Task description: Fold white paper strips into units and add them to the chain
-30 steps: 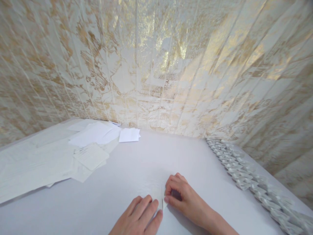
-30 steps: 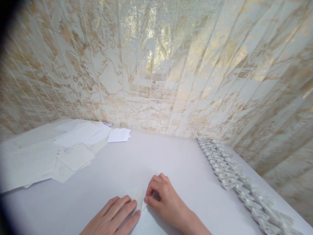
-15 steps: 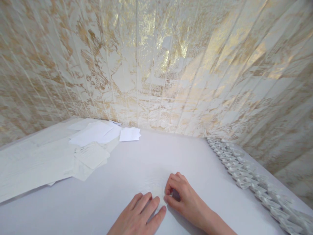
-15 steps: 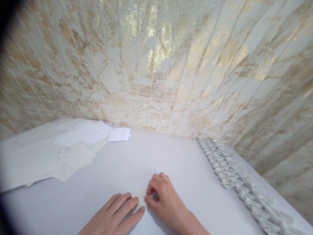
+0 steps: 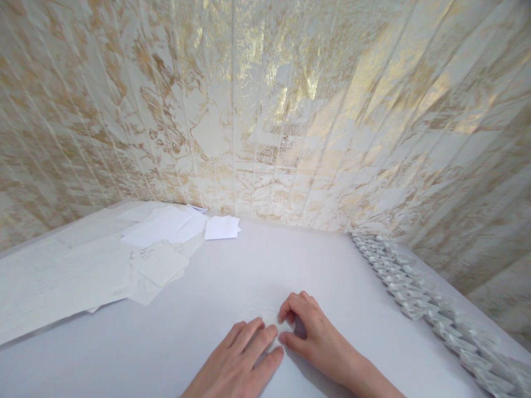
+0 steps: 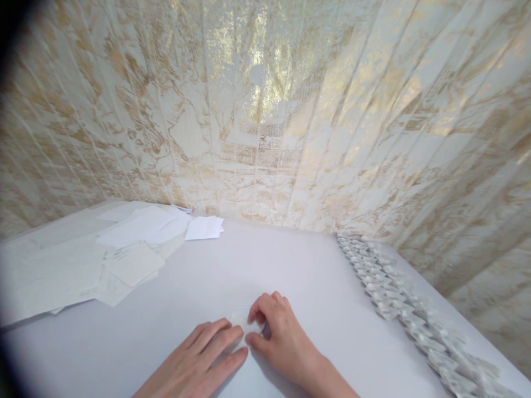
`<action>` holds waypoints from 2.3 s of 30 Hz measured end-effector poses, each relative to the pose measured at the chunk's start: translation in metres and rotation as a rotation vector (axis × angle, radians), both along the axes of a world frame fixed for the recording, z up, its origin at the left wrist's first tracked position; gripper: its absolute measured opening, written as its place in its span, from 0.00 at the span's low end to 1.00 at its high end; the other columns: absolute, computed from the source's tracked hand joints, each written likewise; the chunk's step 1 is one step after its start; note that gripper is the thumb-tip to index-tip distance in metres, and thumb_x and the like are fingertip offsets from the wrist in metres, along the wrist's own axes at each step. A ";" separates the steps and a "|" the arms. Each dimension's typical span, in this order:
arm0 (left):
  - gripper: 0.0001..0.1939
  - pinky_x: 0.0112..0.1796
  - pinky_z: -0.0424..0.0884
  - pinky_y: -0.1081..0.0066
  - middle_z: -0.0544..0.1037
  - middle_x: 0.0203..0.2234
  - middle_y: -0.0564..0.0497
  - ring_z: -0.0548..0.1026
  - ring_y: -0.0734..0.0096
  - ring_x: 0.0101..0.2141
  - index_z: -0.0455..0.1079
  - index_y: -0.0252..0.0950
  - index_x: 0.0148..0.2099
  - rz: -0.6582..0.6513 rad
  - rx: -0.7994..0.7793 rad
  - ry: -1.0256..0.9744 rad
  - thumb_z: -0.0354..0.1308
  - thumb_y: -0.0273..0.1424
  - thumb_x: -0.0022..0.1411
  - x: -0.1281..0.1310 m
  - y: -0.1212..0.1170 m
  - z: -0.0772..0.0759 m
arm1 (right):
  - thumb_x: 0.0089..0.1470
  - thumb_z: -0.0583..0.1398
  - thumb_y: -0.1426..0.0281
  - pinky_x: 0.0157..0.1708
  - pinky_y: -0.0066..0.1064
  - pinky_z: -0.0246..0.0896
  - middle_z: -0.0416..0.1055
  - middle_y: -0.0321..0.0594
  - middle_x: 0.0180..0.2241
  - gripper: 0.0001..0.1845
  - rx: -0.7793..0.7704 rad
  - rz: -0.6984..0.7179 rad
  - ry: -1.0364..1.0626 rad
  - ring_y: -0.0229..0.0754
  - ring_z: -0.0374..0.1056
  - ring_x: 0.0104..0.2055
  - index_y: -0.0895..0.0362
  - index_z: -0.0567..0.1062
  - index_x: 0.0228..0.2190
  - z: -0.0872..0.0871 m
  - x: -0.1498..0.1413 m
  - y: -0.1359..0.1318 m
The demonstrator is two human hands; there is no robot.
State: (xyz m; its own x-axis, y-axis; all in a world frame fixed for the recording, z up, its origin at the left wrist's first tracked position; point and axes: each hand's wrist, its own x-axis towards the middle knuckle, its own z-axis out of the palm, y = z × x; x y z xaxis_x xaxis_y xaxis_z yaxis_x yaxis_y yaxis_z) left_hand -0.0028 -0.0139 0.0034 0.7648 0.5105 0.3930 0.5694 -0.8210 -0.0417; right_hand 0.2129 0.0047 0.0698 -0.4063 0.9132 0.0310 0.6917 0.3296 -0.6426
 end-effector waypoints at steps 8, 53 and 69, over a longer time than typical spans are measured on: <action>0.19 0.53 0.62 0.62 0.71 0.57 0.49 0.64 0.56 0.55 0.67 0.41 0.57 -0.037 -0.050 -0.004 0.54 0.39 0.66 0.000 0.000 0.005 | 0.43 0.60 0.82 0.46 0.38 0.56 0.67 0.35 0.36 0.19 -0.082 0.007 0.054 0.46 0.61 0.43 0.53 0.71 0.38 -0.003 0.008 0.002; 0.08 0.40 0.63 0.67 0.74 0.33 0.52 0.71 0.65 0.36 0.68 0.38 0.36 0.298 -0.671 -0.280 0.50 0.22 0.58 0.020 0.033 0.049 | 0.53 0.62 0.83 0.47 0.31 0.58 0.78 0.35 0.38 0.12 0.196 0.150 -0.233 0.41 0.68 0.43 0.54 0.80 0.31 0.002 -0.012 -0.007; 0.08 0.39 0.61 0.63 0.75 0.33 0.53 0.71 0.62 0.37 0.67 0.38 0.36 0.282 -0.590 -0.275 0.50 0.22 0.65 0.023 0.027 0.043 | 0.61 0.61 0.73 0.30 0.32 0.56 0.72 0.34 0.27 0.10 0.912 0.305 -0.344 0.40 0.66 0.31 0.58 0.74 0.27 -0.025 -0.010 -0.014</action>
State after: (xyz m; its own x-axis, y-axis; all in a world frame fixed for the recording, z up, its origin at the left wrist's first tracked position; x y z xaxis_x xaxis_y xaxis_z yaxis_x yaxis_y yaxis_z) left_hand 0.0206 0.0128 0.0459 0.4850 0.8615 0.1499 0.6898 -0.4823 0.5399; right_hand 0.2030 -0.0095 0.0450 -0.7361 0.4563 0.4999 0.5960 0.7871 0.1591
